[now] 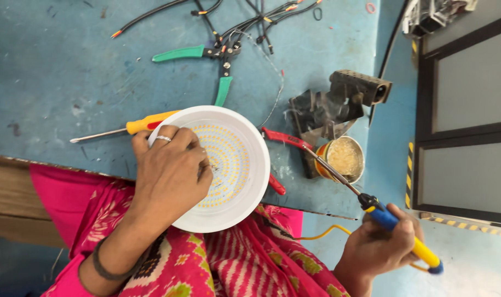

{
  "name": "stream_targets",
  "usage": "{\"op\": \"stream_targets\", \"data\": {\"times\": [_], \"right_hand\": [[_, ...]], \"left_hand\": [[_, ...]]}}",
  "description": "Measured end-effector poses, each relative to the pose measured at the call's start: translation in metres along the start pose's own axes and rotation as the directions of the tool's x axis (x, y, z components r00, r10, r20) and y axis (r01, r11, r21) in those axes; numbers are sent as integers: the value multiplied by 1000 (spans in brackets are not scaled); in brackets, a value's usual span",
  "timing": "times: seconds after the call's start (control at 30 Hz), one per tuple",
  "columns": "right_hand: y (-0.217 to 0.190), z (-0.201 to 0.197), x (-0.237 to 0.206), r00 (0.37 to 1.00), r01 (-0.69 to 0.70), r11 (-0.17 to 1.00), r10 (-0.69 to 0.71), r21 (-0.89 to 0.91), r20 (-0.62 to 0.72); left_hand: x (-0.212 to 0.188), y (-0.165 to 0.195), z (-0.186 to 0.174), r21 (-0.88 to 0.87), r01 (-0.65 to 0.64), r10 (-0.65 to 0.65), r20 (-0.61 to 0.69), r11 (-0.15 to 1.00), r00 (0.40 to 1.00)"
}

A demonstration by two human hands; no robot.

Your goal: The person uses a soldering iron to attach small components to the center of a circular LED light panel. They repeatedly dip the soldering iron tip into a small container of flux or solder paste and apply it to the LED board. The person also briefly handles a screwdriver and a wire cutter during the process.

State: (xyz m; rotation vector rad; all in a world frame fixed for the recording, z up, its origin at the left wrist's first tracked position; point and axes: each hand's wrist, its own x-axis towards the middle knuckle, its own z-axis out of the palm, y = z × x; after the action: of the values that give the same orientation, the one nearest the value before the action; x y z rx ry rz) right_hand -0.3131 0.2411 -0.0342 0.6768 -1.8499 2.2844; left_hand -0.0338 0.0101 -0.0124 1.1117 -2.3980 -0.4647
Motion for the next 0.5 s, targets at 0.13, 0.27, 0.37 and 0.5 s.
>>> {"op": "stream_targets", "data": {"times": [0.13,0.27,0.37,0.5], "right_hand": [[2,-1,16,948,-312,922,286,229,142],[10,-8,27,813,-582,703,510,408,281],[14,-11,28,765,-641,638,575,426,290],[13,-6,27,770,-636,625,553,453,318]], "left_hand": [[-1,0,1,9,10,-10,-9,1000,1000],[-1,1,3,16,12,-12,-17,1000,1000],[-1,0,4,19,36,-36,10,999,999],[-1,-1,4,6,27,-27,-12,1000,1000]]}}
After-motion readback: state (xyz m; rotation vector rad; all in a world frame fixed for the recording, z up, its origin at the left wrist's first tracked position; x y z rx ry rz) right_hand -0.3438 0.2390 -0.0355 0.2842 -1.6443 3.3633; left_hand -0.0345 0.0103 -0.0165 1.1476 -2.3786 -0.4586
